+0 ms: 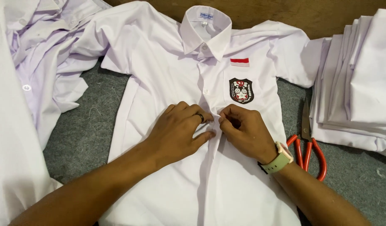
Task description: Buttoning a white school shirt, trimming loose threads with scissors, and folding it neatly for packaging.
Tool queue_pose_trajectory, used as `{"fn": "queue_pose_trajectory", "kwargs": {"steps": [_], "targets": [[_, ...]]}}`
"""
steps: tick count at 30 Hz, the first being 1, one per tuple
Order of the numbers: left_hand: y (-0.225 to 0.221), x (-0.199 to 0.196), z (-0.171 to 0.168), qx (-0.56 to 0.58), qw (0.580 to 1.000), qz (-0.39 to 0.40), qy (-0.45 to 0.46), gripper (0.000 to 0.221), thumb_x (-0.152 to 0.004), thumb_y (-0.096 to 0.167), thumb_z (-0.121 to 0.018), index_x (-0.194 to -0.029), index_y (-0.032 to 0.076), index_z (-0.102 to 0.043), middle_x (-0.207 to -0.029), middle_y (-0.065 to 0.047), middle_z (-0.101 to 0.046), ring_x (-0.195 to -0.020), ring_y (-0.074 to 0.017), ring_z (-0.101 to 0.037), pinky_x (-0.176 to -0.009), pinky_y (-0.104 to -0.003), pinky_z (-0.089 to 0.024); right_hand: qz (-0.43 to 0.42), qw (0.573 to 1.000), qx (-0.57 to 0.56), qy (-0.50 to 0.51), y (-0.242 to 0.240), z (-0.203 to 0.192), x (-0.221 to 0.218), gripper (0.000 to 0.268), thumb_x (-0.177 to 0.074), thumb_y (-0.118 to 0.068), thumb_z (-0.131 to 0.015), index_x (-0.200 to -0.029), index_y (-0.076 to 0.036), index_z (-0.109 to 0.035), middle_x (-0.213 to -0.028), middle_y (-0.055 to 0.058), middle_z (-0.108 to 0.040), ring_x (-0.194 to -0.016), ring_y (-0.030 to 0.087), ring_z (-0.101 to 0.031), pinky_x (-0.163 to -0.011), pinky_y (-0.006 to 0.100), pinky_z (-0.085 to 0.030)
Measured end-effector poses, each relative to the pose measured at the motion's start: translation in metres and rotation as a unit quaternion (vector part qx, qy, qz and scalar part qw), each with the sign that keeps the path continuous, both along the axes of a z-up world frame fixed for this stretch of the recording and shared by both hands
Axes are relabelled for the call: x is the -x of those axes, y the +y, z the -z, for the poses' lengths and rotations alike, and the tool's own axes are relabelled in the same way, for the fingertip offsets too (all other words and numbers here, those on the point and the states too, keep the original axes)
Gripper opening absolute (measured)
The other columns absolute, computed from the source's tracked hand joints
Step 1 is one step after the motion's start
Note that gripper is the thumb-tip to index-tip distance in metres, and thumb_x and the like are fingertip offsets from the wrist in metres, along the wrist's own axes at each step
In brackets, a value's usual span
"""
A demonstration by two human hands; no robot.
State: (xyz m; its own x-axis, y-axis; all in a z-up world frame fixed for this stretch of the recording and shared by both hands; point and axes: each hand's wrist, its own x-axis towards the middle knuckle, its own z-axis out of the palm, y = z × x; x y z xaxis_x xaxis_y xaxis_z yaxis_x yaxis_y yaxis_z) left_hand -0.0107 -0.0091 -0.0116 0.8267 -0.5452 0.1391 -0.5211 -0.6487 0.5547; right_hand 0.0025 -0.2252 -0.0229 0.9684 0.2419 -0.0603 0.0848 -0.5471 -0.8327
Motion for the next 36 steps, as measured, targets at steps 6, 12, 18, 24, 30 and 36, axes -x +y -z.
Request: {"fn": "queue_pose_trajectory", "kwargs": {"steps": [6,12,18,24,30,36], "targets": [[-0.003,-0.001,0.000,0.027,0.999,-0.017,0.034,0.020,-0.095,0.023,-0.064,-0.110,0.012,-0.072,-0.095,-0.004,-0.070,-0.101,-0.0268,-0.066,-0.092,-0.042,-0.047,-0.013,1.000,-0.028,-0.001,0.001,-0.002,-0.003,0.013,-0.094,-0.004,-0.062,-0.091,0.005,-0.071,-0.058,0.016,-0.066,-0.047,0.020,-0.061,-0.051,0.032,-0.052],[-0.003,0.001,0.000,0.087,0.996,-0.003,0.006,0.019,-0.098,0.019,-0.062,-0.111,0.010,-0.071,-0.096,-0.007,-0.071,-0.101,-0.0285,-0.068,-0.091,-0.042,-0.052,-0.019,0.996,-0.079,0.028,-0.001,-0.002,0.002,0.014,-0.096,-0.008,-0.064,-0.089,0.003,-0.070,-0.059,0.013,-0.065,-0.049,0.019,-0.062,-0.049,0.031,-0.053],[-0.002,0.002,-0.003,0.131,0.991,-0.009,0.019,0.017,-0.098,0.014,-0.064,-0.111,0.006,-0.072,-0.093,-0.010,-0.074,-0.098,-0.0282,-0.071,-0.087,-0.040,-0.054,-0.052,0.992,-0.100,0.049,-0.004,-0.005,0.002,0.007,-0.091,0.000,-0.066,-0.094,0.003,-0.070,-0.064,0.013,-0.067,-0.053,0.019,-0.062,-0.054,0.032,-0.056],[-0.003,0.003,-0.009,0.140,0.990,-0.013,0.017,0.018,-0.098,0.014,-0.065,-0.110,0.002,-0.073,-0.090,-0.014,-0.076,-0.093,-0.0292,-0.073,-0.083,-0.039,-0.056,-0.074,0.988,-0.125,0.052,-0.009,0.000,0.001,0.005,-0.090,0.003,-0.066,-0.092,0.002,-0.070,-0.064,0.012,-0.066,-0.054,0.019,-0.062,-0.055,0.032,-0.056],[-0.004,0.003,-0.018,0.119,0.992,-0.018,0.027,0.019,-0.097,0.013,-0.066,-0.107,0.000,-0.076,-0.088,-0.016,-0.075,-0.090,-0.0300,-0.073,-0.080,-0.038,-0.057,-0.074,0.990,-0.098,0.067,-0.007,-0.004,-0.003,0.004,-0.089,-0.001,-0.070,-0.091,0.002,-0.071,-0.062,0.012,-0.067,-0.054,0.020,-0.062,-0.057,0.033,-0.054],[-0.015,-0.011,-0.028,0.010,0.998,-0.001,0.055,0.021,-0.096,0.020,-0.063,-0.093,0.003,-0.075,-0.076,-0.012,-0.070,-0.079,-0.0263,-0.069,-0.074,-0.037,-0.057,-0.005,0.993,-0.059,0.103,-0.007,-0.009,0.002,0.014,-0.093,-0.008,-0.069,-0.084,0.002,-0.073,-0.057,0.013,-0.068,-0.051,0.020,-0.063,-0.055,0.033,-0.055]]}}
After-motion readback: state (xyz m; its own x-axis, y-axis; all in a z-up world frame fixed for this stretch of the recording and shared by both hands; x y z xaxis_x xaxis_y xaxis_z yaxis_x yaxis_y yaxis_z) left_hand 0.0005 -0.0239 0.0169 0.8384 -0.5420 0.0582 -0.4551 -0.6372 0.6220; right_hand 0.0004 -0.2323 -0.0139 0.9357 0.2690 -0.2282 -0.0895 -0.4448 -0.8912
